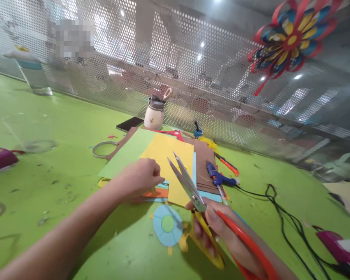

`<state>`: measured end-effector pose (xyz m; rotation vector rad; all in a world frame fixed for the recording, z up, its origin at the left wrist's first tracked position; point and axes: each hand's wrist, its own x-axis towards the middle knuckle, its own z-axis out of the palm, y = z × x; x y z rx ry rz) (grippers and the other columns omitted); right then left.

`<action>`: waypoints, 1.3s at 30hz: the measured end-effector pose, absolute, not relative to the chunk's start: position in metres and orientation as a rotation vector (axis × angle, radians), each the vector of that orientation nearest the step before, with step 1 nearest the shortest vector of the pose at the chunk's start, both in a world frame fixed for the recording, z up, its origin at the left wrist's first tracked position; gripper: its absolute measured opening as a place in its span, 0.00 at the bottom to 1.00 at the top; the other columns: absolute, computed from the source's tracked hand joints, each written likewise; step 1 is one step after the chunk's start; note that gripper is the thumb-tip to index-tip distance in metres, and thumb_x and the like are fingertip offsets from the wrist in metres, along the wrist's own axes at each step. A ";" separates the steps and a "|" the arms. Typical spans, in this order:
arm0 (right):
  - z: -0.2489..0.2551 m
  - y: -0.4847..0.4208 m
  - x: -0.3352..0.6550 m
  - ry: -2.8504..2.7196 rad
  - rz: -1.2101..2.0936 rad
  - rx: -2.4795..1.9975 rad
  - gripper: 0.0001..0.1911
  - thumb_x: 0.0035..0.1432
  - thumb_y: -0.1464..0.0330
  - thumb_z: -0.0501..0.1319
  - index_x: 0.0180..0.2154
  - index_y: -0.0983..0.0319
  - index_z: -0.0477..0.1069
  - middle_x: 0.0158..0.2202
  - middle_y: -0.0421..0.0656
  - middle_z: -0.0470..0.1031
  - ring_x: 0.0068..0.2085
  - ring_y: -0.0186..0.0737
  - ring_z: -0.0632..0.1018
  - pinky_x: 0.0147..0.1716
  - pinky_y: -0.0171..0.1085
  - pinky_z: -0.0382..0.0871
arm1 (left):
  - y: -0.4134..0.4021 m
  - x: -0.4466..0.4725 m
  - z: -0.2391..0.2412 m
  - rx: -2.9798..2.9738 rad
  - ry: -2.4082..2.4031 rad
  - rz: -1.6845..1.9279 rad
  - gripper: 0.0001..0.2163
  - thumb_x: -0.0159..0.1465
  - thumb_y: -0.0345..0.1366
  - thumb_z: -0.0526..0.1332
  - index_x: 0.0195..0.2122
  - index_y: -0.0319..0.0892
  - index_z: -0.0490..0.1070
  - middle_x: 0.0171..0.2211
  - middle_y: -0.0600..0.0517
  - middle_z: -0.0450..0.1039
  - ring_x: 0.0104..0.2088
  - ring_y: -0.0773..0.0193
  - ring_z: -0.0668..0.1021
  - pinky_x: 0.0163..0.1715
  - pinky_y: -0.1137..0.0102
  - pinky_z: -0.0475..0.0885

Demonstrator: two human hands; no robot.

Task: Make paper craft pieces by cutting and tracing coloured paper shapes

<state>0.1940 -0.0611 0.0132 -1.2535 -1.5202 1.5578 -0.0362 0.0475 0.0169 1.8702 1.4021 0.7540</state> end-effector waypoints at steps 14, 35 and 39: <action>-0.009 -0.047 0.192 -0.809 2.253 -0.635 0.34 0.60 0.43 0.51 0.45 0.68 0.72 0.23 0.46 0.76 0.17 0.31 0.73 0.15 0.26 0.67 | 0.028 -0.011 0.023 0.842 0.425 0.772 0.18 0.46 0.18 0.55 0.36 0.34 0.77 0.35 0.43 0.79 0.36 0.60 0.80 0.42 0.68 0.72; -0.005 -0.044 0.192 -0.726 2.185 -0.652 0.41 0.58 0.38 0.40 0.44 0.65 0.73 0.25 0.46 0.75 0.20 0.34 0.74 0.18 0.31 0.72 | 0.030 -0.009 0.018 0.645 0.662 0.845 0.10 0.58 0.24 0.56 0.37 0.30 0.76 0.37 0.38 0.79 0.39 0.57 0.80 0.48 0.65 0.75; -0.008 -0.045 0.193 -0.754 2.170 -0.701 0.39 0.59 0.39 0.42 0.44 0.65 0.72 0.24 0.46 0.75 0.20 0.34 0.73 0.17 0.31 0.71 | 0.031 -0.007 0.019 0.619 0.705 0.850 0.10 0.59 0.25 0.55 0.38 0.28 0.75 0.38 0.36 0.78 0.39 0.57 0.80 0.46 0.66 0.76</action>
